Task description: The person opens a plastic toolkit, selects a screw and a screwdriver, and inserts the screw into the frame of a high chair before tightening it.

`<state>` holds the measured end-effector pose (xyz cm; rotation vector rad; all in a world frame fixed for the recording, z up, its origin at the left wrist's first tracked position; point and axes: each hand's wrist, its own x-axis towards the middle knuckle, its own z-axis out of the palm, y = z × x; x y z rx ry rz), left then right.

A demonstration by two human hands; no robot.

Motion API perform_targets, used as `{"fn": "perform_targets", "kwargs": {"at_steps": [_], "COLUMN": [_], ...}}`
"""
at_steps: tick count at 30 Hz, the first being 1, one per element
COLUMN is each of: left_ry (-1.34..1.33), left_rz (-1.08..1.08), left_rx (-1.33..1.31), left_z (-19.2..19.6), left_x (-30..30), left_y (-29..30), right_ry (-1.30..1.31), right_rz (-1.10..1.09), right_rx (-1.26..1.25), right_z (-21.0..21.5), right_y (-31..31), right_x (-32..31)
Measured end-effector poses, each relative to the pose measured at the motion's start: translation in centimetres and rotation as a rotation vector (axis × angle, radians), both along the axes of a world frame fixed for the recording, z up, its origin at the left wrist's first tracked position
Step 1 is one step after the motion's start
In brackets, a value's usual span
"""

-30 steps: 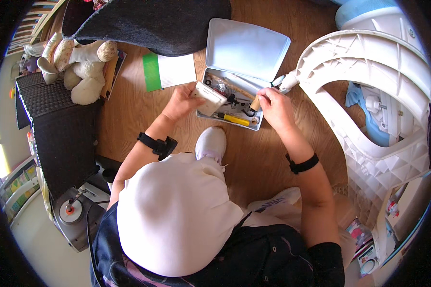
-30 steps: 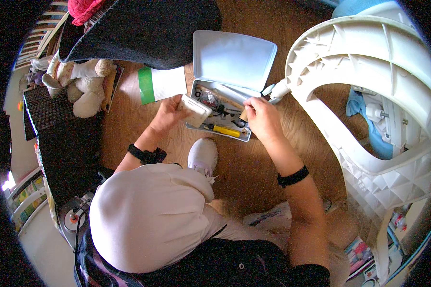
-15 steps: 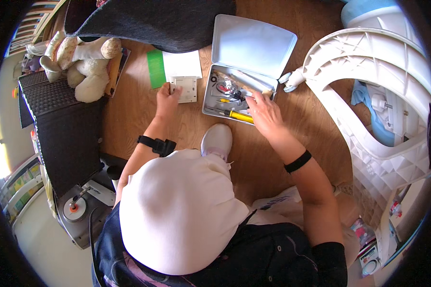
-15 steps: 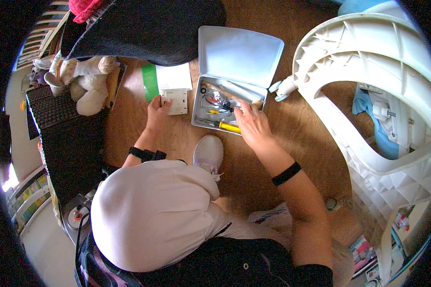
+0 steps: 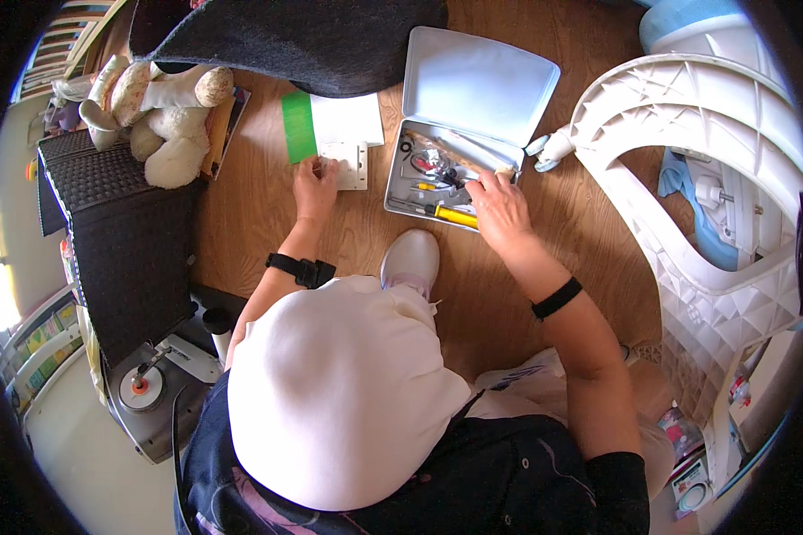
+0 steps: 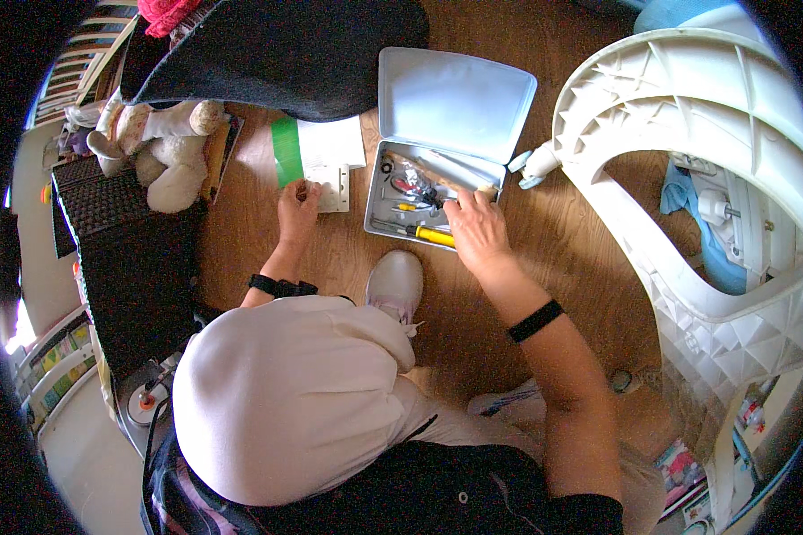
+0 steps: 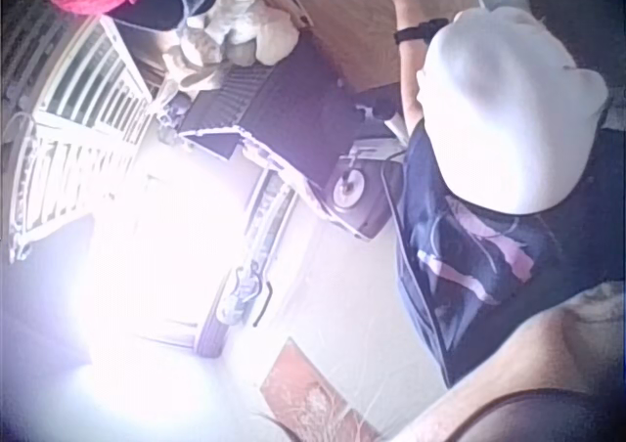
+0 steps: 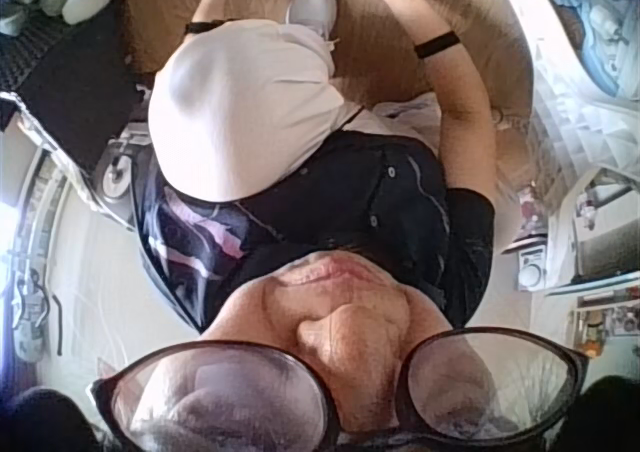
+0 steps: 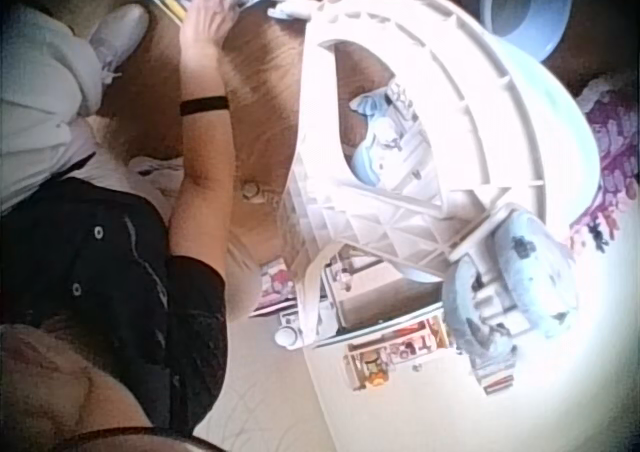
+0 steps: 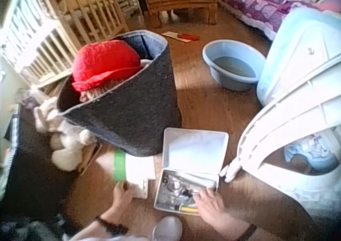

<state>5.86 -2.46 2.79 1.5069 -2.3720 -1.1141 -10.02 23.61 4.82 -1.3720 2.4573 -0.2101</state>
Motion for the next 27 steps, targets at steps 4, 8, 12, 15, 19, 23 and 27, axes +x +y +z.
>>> {"fn": "perform_targets", "kwargs": {"at_steps": [4, 8, 12, 15, 19, 23, 27], "left_ry": [0.144, 0.285, 0.143, 0.130, 0.077, 0.131, 0.162], "left_rz": [-0.003, -0.011, -0.206, -0.203, -0.252, -0.258, -0.241], "left_rx": [-0.208, -0.176, -0.381, -0.409, -0.396, -0.383, -0.412], "left_z": [-1.1, -1.6, -0.5, -0.2, -0.2, -0.3, -0.1], "left_x": [0.6, 1.3, 1.7, 2.0, 2.5, 2.7, 2.2], "left_y": [0.4, 1.8, 3.5, 4.2, 4.3, 4.4, 4.3], "right_ry": [-0.022, -0.064, -0.047, -0.099, -0.249, -0.324, -0.303], "right_rz": [0.033, 0.054, 0.029, 0.061, 0.065, 0.044, 0.046], "right_rx": [-0.181, -0.195, -0.167, -0.148, -0.256, -0.301, -0.305], "right_z": [-0.1, -0.6, -1.4, -1.3, -0.9, -0.9, -0.5], "right_y": [-0.3, -1.3, -1.7, -1.9, -1.4, -0.6, -0.9], "right_x": [0.1, 0.3, -0.3, -1.2, -2.5, -2.9, -1.8]}}
